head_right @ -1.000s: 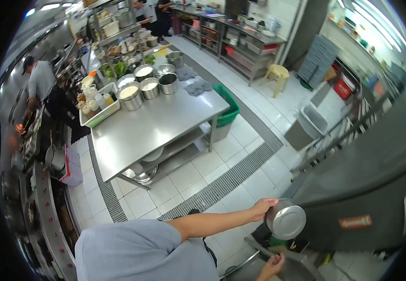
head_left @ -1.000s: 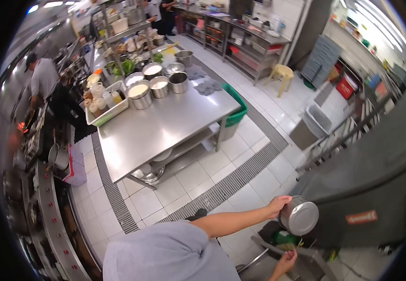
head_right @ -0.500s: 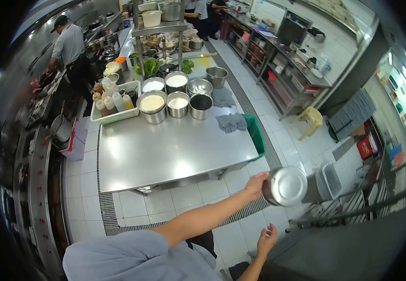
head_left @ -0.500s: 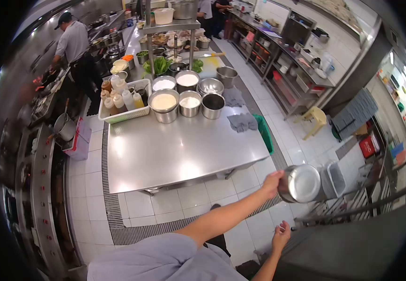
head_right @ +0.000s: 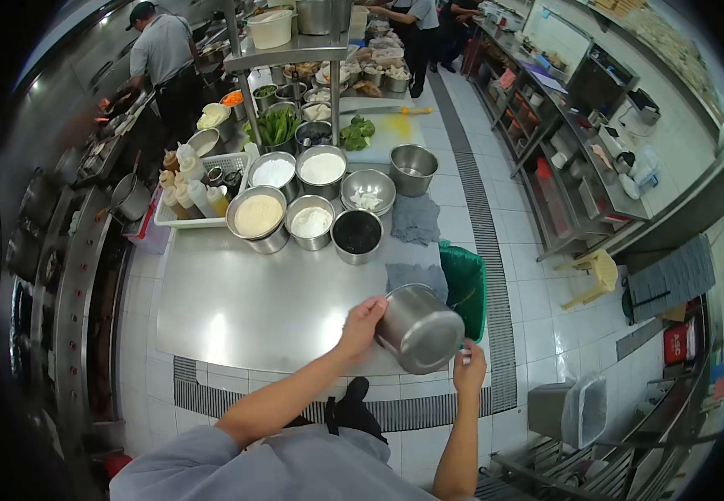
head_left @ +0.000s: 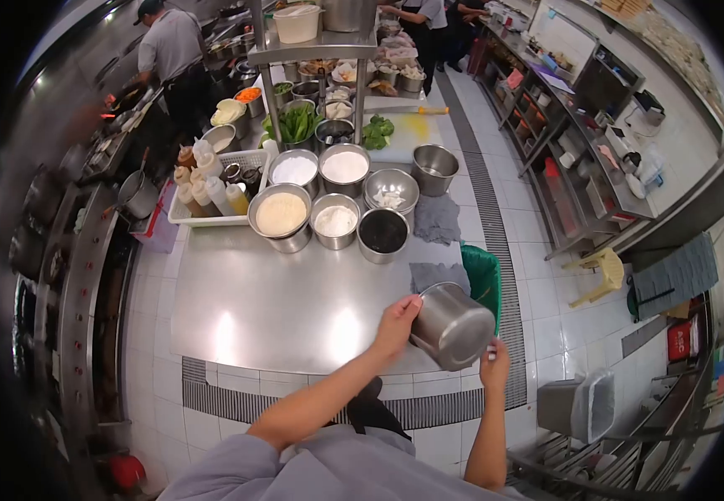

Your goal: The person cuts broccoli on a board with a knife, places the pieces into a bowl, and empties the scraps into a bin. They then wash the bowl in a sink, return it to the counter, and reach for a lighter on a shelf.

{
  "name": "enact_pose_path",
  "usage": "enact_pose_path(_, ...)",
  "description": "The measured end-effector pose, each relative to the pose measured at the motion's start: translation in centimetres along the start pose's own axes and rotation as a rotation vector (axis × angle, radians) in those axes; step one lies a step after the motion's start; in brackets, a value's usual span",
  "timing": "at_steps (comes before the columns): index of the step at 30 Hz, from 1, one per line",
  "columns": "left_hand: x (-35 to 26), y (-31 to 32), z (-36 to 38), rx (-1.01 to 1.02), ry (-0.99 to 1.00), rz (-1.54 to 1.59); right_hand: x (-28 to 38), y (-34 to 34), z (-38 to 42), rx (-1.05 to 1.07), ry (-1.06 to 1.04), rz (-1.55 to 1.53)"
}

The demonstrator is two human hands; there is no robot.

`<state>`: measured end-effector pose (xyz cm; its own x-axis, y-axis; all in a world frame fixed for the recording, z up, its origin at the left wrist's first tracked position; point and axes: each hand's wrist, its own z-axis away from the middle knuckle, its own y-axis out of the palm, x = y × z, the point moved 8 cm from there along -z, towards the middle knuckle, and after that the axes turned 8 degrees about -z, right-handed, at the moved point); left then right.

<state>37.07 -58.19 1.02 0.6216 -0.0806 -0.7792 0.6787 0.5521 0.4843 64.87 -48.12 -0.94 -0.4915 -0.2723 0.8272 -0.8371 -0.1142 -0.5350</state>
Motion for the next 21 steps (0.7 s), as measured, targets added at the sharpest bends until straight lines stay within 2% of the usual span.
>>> enact_pose_path(2,-6.7,1.2,3.1,0.077,0.315,-0.638,1.9,2.5,-5.1,0.094,-0.096,-0.018)
enact_pose_path(3,-7.4,1.5,4.4,0.113,0.291,-0.828,3.3,4.0,-7.1,0.123,-0.107,0.004)
enact_pose_path(4,-7.0,0.4,4.3,0.097,0.293,-0.826,4.8,5.9,-8.8,0.153,-0.127,0.022)
enact_pose_path(6,-3.4,1.2,6.0,0.397,0.7,-1.76,6.5,9.9,-10.6,0.212,-0.216,0.19)
enact_pose_path(7,-1.8,-0.5,6.1,0.378,0.688,-1.76,7.5,11.9,-10.6,0.23,-0.225,0.186)
enact_pose_path(9,0.3,-2.1,8.3,0.391,1.019,-1.687,8.2,14.7,-10.0,0.209,-0.194,0.498)
enact_pose_path(10,0.5,-2.8,8.3,0.372,1.012,-1.691,8.4,15.3,-10.1,0.221,-0.206,0.494)
enact_pose_path(12,1.0,-3.8,9.5,0.29,1.149,-1.817,7.5,16.6,-10.0,0.258,-0.096,0.633)
enact_pose_path(13,0.2,-3.4,10.0,0.274,1.126,-1.816,6.9,16.8,-10.2,0.266,-0.067,0.554)
enact_pose_path(15,-1.9,-3.9,10.9,0.017,1.008,-1.695,5.2,17.1,-10.9,0.216,-0.223,0.434)
enact_pose_path(16,-2.2,-5.6,10.7,-0.076,0.813,-1.573,5.0,16.8,-11.7,0.267,-0.211,0.413)
enact_pose_path(17,-3.5,-6.7,11.0,-0.28,0.792,-1.482,5.0,16.1,-12.3,0.309,-0.198,0.392)
enact_pose_path(19,-4.5,-9.4,10.3,-0.505,0.688,-1.075,5.5,14.6,-13.5,0.379,-0.119,0.408)
enact_pose_path(20,-4.9,-9.6,9.8,-0.505,0.689,-1.07,5.4,14.7,-13.6,0.448,-0.058,0.397)
enact_pose_path(21,-4.6,-10.7,9.2,-0.515,0.568,-0.936,5.3,14.4,-13.4,0.45,-0.06,0.399)
